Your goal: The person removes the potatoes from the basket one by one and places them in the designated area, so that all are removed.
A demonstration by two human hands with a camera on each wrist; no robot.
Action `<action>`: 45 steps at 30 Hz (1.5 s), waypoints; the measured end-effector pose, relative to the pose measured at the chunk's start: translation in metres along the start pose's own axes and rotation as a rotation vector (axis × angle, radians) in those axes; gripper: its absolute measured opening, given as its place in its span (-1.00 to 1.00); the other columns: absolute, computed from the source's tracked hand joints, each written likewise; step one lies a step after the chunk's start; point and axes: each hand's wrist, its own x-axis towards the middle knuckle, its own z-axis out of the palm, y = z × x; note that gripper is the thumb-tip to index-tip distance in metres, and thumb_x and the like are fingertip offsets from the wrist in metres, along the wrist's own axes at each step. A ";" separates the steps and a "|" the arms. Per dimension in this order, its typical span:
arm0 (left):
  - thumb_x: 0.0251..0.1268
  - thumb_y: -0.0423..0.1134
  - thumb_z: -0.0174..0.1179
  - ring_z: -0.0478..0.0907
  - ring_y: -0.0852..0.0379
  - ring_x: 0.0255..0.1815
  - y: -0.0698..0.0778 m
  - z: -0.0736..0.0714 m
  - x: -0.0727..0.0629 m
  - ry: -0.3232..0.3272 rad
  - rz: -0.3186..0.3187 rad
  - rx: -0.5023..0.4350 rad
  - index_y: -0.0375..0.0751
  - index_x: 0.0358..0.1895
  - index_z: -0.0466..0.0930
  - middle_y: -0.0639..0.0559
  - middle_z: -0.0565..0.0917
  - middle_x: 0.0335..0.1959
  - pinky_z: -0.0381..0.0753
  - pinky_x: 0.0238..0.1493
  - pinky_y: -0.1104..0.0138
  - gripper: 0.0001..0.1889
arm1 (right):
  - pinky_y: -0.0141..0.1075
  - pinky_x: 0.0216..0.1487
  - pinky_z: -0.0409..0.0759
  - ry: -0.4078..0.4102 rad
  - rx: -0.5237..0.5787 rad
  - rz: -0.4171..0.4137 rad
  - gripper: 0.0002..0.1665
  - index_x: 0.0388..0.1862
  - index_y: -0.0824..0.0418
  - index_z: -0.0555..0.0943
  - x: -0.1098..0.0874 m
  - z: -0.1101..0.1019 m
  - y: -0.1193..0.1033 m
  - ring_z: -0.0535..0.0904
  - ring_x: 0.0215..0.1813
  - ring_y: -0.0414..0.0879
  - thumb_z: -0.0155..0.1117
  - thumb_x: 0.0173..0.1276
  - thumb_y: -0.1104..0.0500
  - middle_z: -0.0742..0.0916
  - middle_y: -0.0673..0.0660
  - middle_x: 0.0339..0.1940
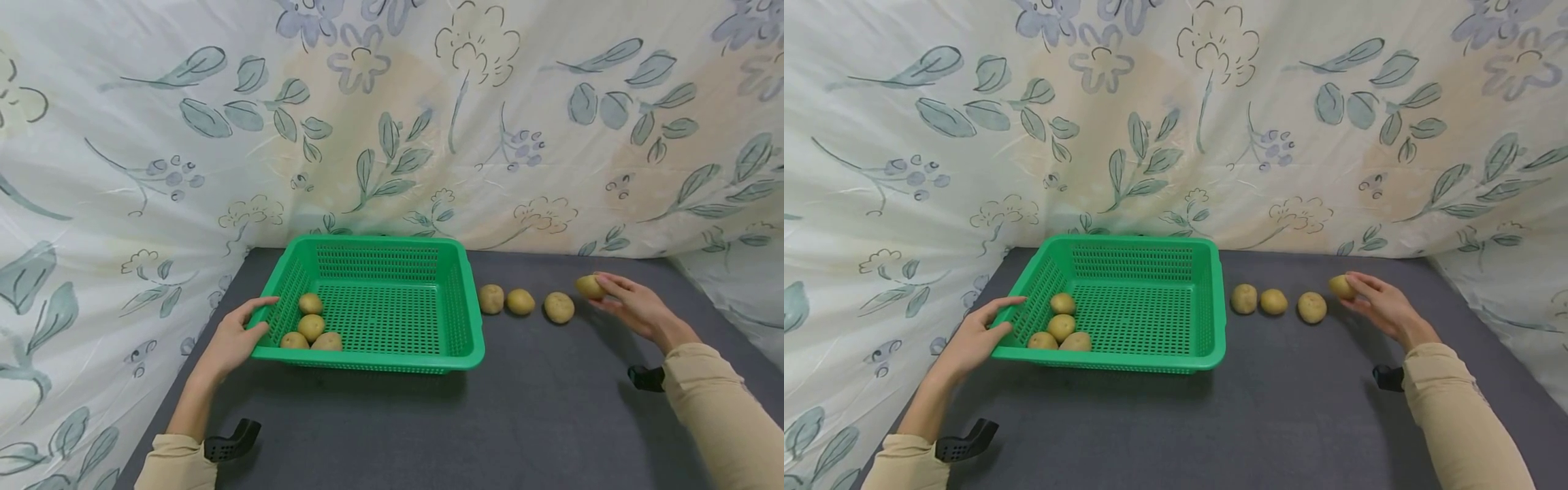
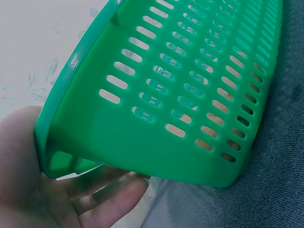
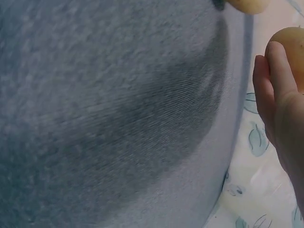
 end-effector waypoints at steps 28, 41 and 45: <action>0.39 -0.36 -0.09 0.26 -0.31 0.15 0.001 0.003 -0.001 0.006 -0.004 -0.010 -0.17 0.42 0.25 -0.36 0.07 0.44 0.28 -0.47 0.18 -0.48 | -0.32 0.07 0.48 -0.045 -0.468 -0.010 -0.03 0.51 0.39 -0.29 0.007 -0.010 0.016 0.48 -0.10 -0.45 0.04 0.49 0.00 -0.12 0.50 0.45; 0.39 -0.37 -0.09 0.25 -0.22 0.10 0.002 0.003 0.000 0.007 -0.001 0.006 -0.18 0.42 0.25 -0.34 0.09 0.43 0.29 -0.33 0.14 -0.48 | 0.17 0.34 -0.04 -0.050 -0.479 0.069 0.08 0.53 0.22 -0.40 0.004 -0.016 0.013 -0.25 0.44 0.38 0.13 0.44 -0.02 -0.31 0.40 0.47; 0.39 -0.37 -0.10 0.25 -0.24 0.12 0.001 0.003 0.000 0.010 0.001 0.000 -0.18 0.42 0.25 -0.34 0.09 0.43 0.29 -0.35 0.15 -0.48 | 0.20 0.34 -0.12 -0.047 -0.486 0.073 0.04 0.52 0.29 -0.38 0.003 -0.016 0.015 -0.29 0.45 0.36 0.04 0.47 -0.09 -0.29 0.38 0.48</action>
